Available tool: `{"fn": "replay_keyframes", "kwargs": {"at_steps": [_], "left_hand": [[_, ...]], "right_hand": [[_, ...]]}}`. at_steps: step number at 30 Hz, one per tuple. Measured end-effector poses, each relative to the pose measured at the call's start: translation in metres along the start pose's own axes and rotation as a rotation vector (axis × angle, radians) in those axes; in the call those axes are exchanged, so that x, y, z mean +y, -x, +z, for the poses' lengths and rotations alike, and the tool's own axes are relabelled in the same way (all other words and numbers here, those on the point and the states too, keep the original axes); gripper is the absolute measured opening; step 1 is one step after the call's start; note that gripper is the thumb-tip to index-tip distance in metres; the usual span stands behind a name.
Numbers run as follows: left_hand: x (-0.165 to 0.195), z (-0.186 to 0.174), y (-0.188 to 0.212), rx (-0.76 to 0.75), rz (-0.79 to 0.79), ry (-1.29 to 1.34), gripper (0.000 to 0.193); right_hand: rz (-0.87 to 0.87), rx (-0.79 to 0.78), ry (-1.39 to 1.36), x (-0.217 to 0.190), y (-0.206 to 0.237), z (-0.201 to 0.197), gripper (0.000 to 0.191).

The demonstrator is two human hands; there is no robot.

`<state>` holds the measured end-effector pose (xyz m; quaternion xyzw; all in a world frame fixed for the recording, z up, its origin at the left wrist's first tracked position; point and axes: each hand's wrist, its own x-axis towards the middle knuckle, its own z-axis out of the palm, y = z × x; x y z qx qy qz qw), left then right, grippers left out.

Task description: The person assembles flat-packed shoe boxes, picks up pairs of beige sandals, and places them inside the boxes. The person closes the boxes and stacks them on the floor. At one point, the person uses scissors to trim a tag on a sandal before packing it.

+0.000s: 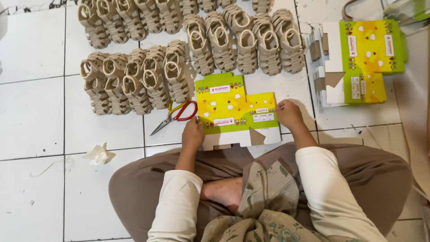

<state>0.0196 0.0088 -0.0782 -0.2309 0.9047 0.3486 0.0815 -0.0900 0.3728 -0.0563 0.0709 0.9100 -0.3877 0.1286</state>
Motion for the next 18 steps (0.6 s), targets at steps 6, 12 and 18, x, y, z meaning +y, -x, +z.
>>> {"fn": "replay_keyframes", "kwargs": {"at_steps": [6,12,18], "left_hand": [[0.015,-0.016,0.011,-0.009,0.038,0.078,0.044],[0.023,-0.024,0.018,-0.010,0.043,0.060,0.046],[0.040,-0.042,0.042,-0.039,0.003,0.023,0.055]], "right_hand": [[0.202,-0.064,-0.198,-0.005,0.009,-0.001,0.016],[0.189,-0.140,-0.366,0.009,0.013,0.007,0.023],[0.134,-0.061,-0.241,0.010,0.028,0.014,0.025]]}}
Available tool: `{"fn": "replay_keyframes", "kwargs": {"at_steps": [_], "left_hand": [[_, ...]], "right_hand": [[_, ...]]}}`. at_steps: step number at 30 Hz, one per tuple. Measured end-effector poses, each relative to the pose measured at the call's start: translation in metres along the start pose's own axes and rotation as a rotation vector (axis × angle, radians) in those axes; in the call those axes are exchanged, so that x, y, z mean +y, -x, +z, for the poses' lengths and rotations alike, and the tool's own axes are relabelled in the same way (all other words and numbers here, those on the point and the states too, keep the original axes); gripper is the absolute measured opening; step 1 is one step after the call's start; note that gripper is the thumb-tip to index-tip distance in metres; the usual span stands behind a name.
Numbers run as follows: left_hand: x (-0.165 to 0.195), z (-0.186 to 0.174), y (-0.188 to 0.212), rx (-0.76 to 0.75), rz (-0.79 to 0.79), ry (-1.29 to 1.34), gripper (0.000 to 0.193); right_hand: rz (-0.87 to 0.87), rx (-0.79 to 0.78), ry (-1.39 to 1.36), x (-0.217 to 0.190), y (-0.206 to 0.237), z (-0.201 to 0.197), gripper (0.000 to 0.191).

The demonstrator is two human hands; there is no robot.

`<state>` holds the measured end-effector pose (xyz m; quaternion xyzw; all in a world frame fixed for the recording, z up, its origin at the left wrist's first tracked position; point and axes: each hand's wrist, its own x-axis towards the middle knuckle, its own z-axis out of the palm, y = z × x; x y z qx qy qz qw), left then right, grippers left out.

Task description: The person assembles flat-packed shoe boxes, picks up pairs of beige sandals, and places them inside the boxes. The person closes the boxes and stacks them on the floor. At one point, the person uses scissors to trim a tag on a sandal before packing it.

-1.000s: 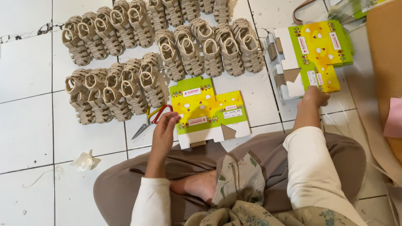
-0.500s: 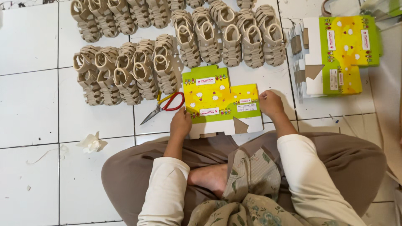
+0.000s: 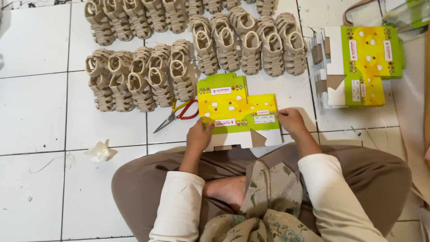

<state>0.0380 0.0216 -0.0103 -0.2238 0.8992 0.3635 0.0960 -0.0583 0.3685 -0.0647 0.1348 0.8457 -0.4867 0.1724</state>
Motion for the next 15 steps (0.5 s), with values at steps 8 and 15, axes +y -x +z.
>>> {"fn": "replay_keyframes", "kwargs": {"at_steps": [8,15], "left_hand": [[0.028,-0.037,0.065,-0.053,0.250,0.036,0.127],[0.056,-0.012,0.084,-0.211,0.250,0.263,0.141]], "right_hand": [[-0.262,-0.118,-0.615,-0.088,0.085,-0.046,0.061],[-0.764,0.169,-0.163,-0.146,0.155,0.013,0.062]]}}
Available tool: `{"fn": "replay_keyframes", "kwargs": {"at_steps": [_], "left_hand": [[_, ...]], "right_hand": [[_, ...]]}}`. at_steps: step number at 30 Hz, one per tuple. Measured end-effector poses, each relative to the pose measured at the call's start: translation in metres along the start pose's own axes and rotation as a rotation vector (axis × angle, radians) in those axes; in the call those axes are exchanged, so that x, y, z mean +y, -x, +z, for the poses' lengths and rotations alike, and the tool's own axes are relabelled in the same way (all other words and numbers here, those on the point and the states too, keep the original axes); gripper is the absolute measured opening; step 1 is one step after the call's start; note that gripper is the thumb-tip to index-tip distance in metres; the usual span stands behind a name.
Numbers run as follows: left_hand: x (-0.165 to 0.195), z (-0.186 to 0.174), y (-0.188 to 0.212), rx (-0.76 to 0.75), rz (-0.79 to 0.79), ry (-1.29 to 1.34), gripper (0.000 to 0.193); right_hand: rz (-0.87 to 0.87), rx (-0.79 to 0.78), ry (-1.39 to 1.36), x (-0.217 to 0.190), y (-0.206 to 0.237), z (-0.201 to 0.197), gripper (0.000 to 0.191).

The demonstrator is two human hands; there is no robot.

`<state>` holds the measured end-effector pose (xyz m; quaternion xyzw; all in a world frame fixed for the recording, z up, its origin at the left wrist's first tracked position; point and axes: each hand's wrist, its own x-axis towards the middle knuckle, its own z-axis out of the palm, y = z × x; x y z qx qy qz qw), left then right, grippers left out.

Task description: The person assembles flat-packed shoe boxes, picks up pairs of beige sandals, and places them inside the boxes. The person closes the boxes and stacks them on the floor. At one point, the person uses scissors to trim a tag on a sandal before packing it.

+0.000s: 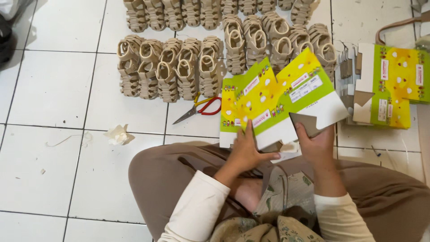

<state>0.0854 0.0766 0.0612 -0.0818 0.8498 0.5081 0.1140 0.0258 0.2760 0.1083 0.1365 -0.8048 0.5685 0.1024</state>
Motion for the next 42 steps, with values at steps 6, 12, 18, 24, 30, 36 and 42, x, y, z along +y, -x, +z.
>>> {"fn": "replay_keyframes", "kwargs": {"at_steps": [6,12,18,24,30,36,42], "left_hand": [[-0.006,0.040,0.022,0.047,0.180,0.493,0.118],[-0.026,0.060,0.012,-0.128,-0.242,0.888,0.090],[-0.019,0.014,0.000,-0.156,-0.170,1.266,0.102],[0.000,0.009,0.022,-0.467,-0.143,1.263,0.098],[-0.020,-0.024,0.010,-0.419,-0.153,-0.064,0.100],[-0.024,-0.054,-0.022,0.206,0.447,-0.031,0.134],[-0.011,-0.026,-0.060,0.307,0.157,0.276,0.102]], "right_hand": [[0.145,-0.307,0.317,-0.084,-0.022,-0.008,0.068],[-0.286,-0.450,0.383,-0.161,-0.051,0.012,0.077],[-0.287,-0.498,0.551,-0.168,-0.077,0.002,0.082],[-0.261,-0.599,0.608,-0.105,-0.098,0.010,0.082],[-0.048,-0.809,0.671,-0.010,-0.130,0.090,0.036],[-0.071,-0.788,0.752,-0.005,-0.111,0.088,0.025],[-0.189,-0.342,0.219,0.014,-0.106,0.018,0.033]]}}
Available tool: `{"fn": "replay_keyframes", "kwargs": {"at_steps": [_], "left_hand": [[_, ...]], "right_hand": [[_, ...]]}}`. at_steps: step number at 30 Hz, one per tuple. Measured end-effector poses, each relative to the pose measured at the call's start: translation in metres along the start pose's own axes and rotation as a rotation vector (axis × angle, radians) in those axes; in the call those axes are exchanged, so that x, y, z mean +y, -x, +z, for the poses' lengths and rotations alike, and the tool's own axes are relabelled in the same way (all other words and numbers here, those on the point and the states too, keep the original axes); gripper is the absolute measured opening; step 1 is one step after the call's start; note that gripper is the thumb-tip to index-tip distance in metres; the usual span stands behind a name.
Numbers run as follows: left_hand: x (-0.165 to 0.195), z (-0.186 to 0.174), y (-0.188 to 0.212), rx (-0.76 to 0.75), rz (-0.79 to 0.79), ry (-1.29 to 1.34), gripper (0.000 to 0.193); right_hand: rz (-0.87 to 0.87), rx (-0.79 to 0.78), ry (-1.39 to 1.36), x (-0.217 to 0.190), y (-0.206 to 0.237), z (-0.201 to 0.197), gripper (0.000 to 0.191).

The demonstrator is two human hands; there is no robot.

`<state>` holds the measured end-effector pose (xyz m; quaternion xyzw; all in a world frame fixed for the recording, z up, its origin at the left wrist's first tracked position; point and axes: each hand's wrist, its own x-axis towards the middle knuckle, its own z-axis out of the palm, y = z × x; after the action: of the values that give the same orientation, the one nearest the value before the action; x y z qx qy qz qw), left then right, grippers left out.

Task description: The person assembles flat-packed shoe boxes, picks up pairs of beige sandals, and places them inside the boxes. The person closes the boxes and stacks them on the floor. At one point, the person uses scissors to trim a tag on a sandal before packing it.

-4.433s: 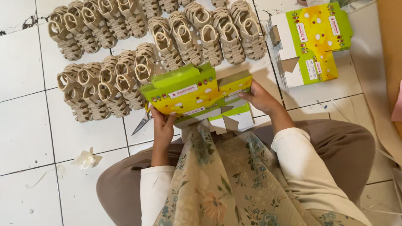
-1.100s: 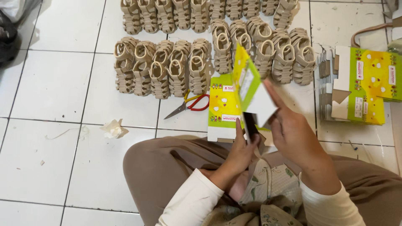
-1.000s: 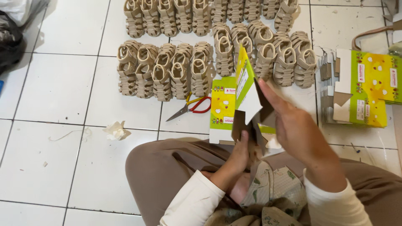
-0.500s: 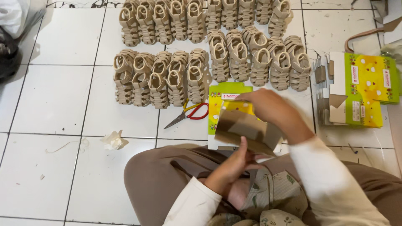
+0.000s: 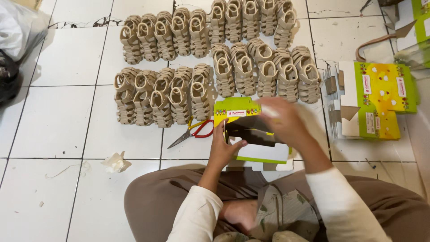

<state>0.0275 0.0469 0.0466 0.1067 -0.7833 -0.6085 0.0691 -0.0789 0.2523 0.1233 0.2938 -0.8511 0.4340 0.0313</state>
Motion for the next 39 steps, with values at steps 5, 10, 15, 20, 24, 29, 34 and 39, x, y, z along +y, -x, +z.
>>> {"fn": "replay_keyframes", "kwargs": {"at_steps": [5,10,15,20,24,29,34,39], "left_hand": [[-0.003,0.009,0.001,0.048,0.058,-0.024,0.090],[0.000,0.013,0.001,0.033,0.010,-0.067,0.088],[-0.006,0.010,0.001,0.058,0.030,-0.061,0.081],[-0.007,0.021,0.012,0.076,0.138,-0.463,0.070],[-0.004,0.020,0.020,-0.026,0.320,-0.636,0.090],[-0.011,0.010,0.016,-0.116,0.163,-0.361,0.086],[-0.035,0.030,0.010,-0.074,-0.092,-0.402,0.068],[-0.060,0.011,-0.002,-0.295,-0.130,0.092,0.056]], "right_hand": [[0.675,0.084,-0.830,0.035,0.068,-0.039,0.048],[0.666,-0.111,-0.743,0.068,0.085,0.002,0.062],[0.549,-0.170,-1.058,0.098,0.082,-0.018,0.065],[0.640,-0.236,-0.829,0.078,0.080,-0.011,0.089],[0.641,-0.069,-0.055,0.047,0.073,0.033,0.105],[0.635,-0.097,0.060,0.052,0.075,0.040,0.109],[0.676,-0.062,-0.405,0.091,0.077,0.040,0.054],[0.974,-0.296,-0.964,0.113,0.073,0.011,0.050]]}}
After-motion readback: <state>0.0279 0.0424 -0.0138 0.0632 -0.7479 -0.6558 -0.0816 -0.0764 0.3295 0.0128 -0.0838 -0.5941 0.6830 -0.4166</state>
